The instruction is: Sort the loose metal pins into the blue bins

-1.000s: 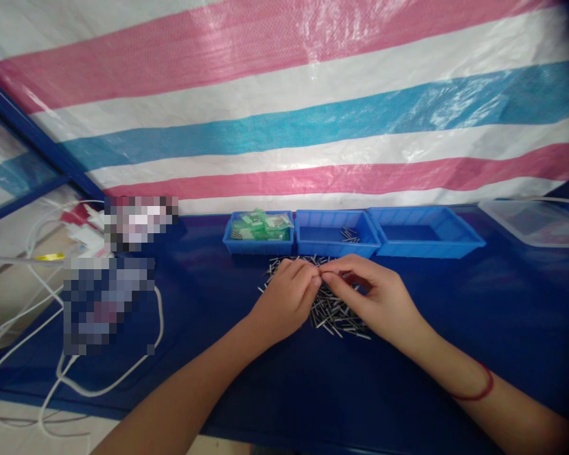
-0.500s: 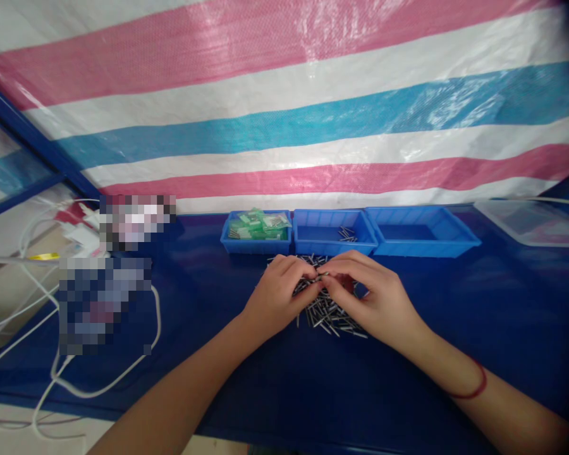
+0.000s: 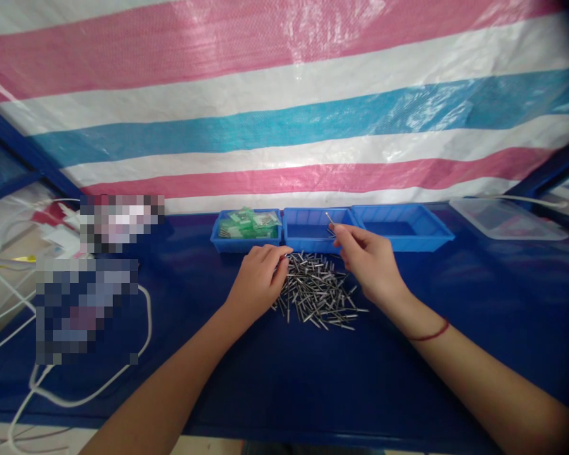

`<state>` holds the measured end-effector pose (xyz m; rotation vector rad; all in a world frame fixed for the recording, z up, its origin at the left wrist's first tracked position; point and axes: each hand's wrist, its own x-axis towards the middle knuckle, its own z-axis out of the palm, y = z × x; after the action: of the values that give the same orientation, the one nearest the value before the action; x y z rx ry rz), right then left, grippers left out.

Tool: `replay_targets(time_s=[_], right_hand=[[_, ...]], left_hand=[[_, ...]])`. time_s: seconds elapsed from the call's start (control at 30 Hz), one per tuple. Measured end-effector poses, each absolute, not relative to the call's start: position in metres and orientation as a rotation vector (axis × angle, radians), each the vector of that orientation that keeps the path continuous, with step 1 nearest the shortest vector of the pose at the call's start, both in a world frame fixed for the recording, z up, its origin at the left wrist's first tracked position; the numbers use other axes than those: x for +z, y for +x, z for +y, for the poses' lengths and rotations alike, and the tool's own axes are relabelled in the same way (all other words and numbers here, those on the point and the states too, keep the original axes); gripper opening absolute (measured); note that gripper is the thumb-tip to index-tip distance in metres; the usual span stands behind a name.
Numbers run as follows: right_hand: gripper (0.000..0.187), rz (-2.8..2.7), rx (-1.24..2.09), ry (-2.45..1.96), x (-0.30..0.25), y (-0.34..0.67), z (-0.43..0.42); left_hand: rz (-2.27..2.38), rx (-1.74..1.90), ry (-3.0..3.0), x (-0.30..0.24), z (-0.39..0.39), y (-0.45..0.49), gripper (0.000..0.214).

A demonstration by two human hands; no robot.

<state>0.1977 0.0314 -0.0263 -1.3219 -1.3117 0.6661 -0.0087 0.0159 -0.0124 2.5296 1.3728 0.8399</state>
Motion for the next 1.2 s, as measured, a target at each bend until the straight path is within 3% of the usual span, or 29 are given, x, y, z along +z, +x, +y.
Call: replay_targets(time_s=[0.2,0.47,1.2], right_hand=[[0.039,-1.298,0.838,-1.258,-0.025,0.198,0.024],[0.028,-1.360,0.941,-1.248,-0.018,0.192,0.013],[0.021,-1.857,0.728,-1.174,-0.023,0.182,0.003]], left_hand=[[1.335,0.575,2.714,-0.018,0.023,-0.008,0.032],[1.394,0.580,2.697,-0.018,0.023,-0.006,0.023],[1.368,0.515,2.677,-0.017,0.026,-0.017,0.020]])
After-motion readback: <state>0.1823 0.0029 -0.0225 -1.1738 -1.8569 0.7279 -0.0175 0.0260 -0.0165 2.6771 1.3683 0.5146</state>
